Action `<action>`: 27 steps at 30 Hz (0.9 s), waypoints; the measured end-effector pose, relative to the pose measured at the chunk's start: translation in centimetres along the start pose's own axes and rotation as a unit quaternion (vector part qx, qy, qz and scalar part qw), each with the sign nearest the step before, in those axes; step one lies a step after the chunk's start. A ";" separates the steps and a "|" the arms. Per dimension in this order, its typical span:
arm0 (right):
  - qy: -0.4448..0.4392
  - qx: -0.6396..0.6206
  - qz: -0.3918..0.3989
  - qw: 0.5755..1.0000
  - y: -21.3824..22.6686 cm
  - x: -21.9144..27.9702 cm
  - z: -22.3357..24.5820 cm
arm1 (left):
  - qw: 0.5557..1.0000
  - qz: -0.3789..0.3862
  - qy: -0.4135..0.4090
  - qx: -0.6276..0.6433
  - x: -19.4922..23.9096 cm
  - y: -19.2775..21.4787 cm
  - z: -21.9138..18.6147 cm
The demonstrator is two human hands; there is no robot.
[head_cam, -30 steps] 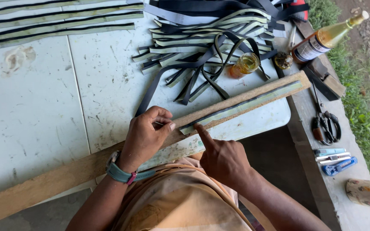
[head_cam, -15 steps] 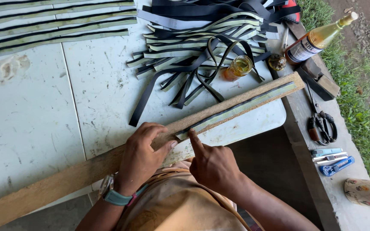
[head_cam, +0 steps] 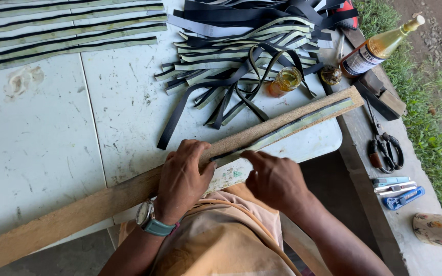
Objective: The person repeatedly applies glue from a small jar onto long black and white rubber strips using a brush, then places the coated strips onto a white table. The process is repeated for multiple strips.
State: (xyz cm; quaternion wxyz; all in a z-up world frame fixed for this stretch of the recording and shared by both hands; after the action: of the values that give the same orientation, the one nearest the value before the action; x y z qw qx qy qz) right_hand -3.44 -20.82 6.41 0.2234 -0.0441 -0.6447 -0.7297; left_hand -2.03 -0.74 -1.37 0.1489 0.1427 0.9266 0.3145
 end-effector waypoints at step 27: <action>-0.101 -0.109 -0.143 0.979 3.0 2.0 -18.0 | 0.997 -0.027 -0.062 0.040 0.5 0.6 -0.6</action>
State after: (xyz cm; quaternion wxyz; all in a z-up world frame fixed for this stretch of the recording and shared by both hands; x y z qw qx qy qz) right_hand -0.04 -38.84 6.93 0.0446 -0.0485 -0.5804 -0.8117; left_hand -2.55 -0.39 -0.62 0.2085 0.1423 0.9309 0.2638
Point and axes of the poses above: each hand's wrist, its own x-axis away from the middle knuckle, its own y-axis out of the back of the hand, z = x × y, the point moved 1 cm from there along -x, towards the middle knuckle, and after that the axes turned 11 degrees about z, right-handed, at the moved point
